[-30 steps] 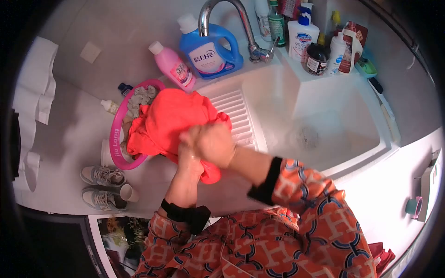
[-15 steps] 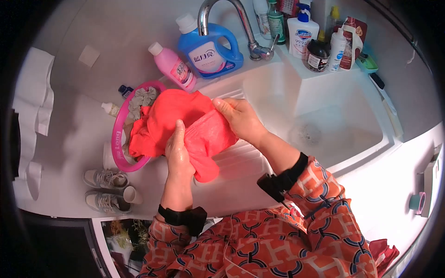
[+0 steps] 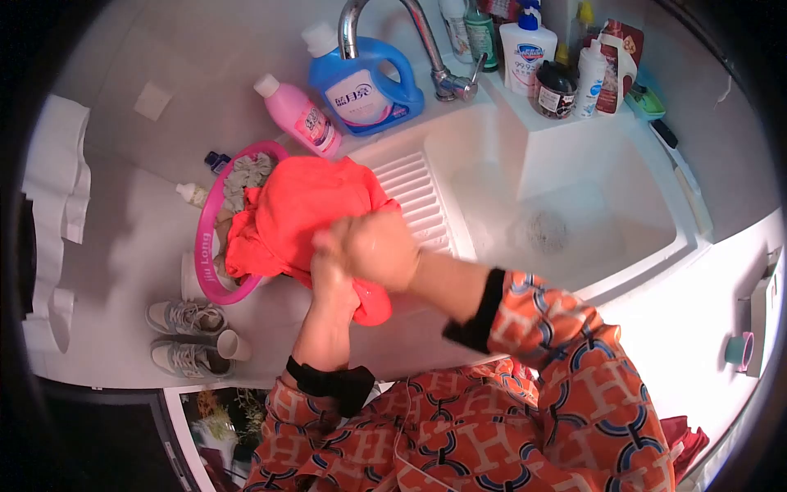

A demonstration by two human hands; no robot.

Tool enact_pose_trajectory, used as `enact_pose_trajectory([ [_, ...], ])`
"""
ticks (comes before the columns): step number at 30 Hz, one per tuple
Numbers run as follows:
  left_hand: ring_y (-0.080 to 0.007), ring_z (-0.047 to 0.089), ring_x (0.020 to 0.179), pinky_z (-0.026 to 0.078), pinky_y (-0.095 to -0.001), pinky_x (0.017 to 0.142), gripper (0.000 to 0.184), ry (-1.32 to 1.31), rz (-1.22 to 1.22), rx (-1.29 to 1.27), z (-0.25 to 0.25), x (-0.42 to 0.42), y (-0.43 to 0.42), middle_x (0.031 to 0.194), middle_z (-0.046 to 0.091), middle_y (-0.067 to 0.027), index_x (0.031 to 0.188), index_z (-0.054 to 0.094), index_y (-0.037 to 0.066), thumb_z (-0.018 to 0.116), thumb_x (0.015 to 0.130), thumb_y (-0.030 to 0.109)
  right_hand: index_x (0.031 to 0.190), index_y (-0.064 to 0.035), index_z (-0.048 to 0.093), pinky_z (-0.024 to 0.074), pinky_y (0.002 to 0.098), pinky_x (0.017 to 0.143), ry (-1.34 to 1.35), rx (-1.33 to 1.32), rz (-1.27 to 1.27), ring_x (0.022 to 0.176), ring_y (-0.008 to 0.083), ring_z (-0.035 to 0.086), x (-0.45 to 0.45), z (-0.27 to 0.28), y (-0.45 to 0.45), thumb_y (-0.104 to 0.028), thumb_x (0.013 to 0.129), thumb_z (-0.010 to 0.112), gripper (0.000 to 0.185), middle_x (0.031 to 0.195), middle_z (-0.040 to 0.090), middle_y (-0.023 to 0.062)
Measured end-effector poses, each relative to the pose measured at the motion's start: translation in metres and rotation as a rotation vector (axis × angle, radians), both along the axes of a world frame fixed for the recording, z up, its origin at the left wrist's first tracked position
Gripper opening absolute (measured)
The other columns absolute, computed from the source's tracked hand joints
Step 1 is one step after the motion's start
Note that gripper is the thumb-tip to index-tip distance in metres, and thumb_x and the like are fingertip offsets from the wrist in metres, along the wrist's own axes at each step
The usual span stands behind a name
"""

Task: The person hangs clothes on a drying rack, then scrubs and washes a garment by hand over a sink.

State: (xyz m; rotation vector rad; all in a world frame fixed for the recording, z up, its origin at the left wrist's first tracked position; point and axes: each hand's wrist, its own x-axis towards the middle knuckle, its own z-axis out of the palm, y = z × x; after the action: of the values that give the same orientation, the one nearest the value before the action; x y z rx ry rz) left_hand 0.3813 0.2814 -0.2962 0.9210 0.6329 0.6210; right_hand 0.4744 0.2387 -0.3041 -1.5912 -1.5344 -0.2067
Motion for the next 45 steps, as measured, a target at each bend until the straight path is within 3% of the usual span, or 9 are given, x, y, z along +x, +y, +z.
enact_pose_trajectory([
  [2,-0.0111,0.053,0.075,0.044,-0.0285,0.068,0.028,0.164,0.221,0.011,0.013,0.007,-0.014,0.076,0.052,0.0017,0.083,0.052,0.006,0.039,0.097,0.026,0.062,-0.0067,0.05,0.0454,0.0394,0.048,0.068,-0.112,-0.057,0.052,0.0309,0.057,0.007,-0.001,0.006,-0.032,0.087,0.053,0.036,0.058,0.055,0.0145],
  [6,-0.0117,0.057,0.085,0.047,-0.0277,0.077,0.032,-0.617,-0.329,-0.258,-0.056,-0.028,0.032,0.093,0.06,-0.007,0.102,0.057,0.0,0.043,0.095,0.028,0.067,-0.005,0.057,0.0467,0.0365,0.053,-0.134,0.127,0.074,0.059,0.0319,0.059,-0.023,-0.002,-0.009,-0.034,0.088,0.052,0.037,0.06,0.056,0.0175],
  [9,-0.0105,0.058,0.086,0.047,-0.0267,0.076,0.028,0.119,0.238,0.088,0.03,-0.005,-0.023,0.092,0.06,-0.0061,0.088,0.058,0.003,0.046,0.094,0.029,0.076,0.0017,0.06,0.0476,0.0341,0.055,0.338,-0.426,-0.046,0.058,0.0241,0.062,0.035,-0.006,0.015,-0.04,0.087,0.054,0.043,0.07,0.062,0.0161],
  [12,-0.0158,0.061,0.083,0.051,-0.0302,0.074,0.03,0.042,0.212,0.094,0.033,-0.021,-0.005,0.092,0.061,-0.0092,0.092,0.057,0.002,0.058,0.088,0.031,0.083,-0.0025,0.06,0.0456,0.0288,0.054,1.22,-0.27,0.321,0.057,0.0123,0.055,0.046,0.011,-0.007,-0.037,0.091,0.053,0.036,0.071,0.06,0.0036],
  [15,-0.0123,0.06,0.077,0.049,-0.027,0.071,0.022,-0.032,0.136,0.18,0.029,-0.039,0.012,0.086,0.061,-0.0052,0.09,0.058,0.003,0.061,0.087,0.024,0.087,-0.0031,0.06,0.044,0.0252,0.057,1.428,-0.232,0.489,0.063,0.007,0.051,0.051,0.023,-0.031,-0.037,0.091,0.054,0.034,0.077,0.058,-0.0017],
  [31,-0.004,0.052,0.071,0.043,-0.0207,0.067,0.016,0.078,0.247,0.217,0.033,-0.033,-0.004,0.078,0.059,0.0024,0.086,0.062,0.003,0.059,0.089,0.018,0.093,-0.0061,0.06,0.0455,0.0262,0.064,1.457,-0.044,0.477,0.07,0.0103,0.056,0.053,-0.006,-0.054,-0.023,0.091,0.054,0.018,0.081,0.061,-0.001],
  [35,-0.0046,0.047,0.065,0.039,-0.024,0.06,0.028,0.258,0.264,0.209,0.023,-0.012,-0.008,0.069,0.053,0.0041,0.073,0.059,0.006,0.055,0.091,0.027,0.101,-0.0063,0.054,0.0457,0.0395,0.05,0.259,0.136,0.123,0.057,0.0295,0.059,-0.005,0.005,-0.043,-0.02,0.085,0.056,0.021,0.064,0.056,0.0128],
  [37,-0.0096,0.048,0.065,0.04,-0.0265,0.06,0.036,0.114,0.165,-0.039,0.018,-0.006,-0.006,0.069,0.051,0.0015,0.068,0.051,0.009,0.049,0.093,0.035,0.105,-0.0063,0.05,0.0447,0.0392,0.047,0.053,0.044,0.119,0.054,0.0277,0.059,-0.023,0.015,-0.04,-0.018,0.082,0.056,0.026,0.056,0.052,0.0124],
  [45,-0.0116,0.056,0.084,0.045,-0.0278,0.072,0.021,0.244,0.235,0.087,0.007,-0.015,-0.013,0.092,0.055,-0.0002,0.102,0.055,0.004,0.048,0.092,0.021,0.111,-0.0051,0.045,0.0412,0.0382,0.039,-0.006,0.13,0.093,0.044,0.026,0.055,-0.018,0.004,-0.009,-0.008,0.074,0.055,0.039,0.054,0.051,0.008],
])
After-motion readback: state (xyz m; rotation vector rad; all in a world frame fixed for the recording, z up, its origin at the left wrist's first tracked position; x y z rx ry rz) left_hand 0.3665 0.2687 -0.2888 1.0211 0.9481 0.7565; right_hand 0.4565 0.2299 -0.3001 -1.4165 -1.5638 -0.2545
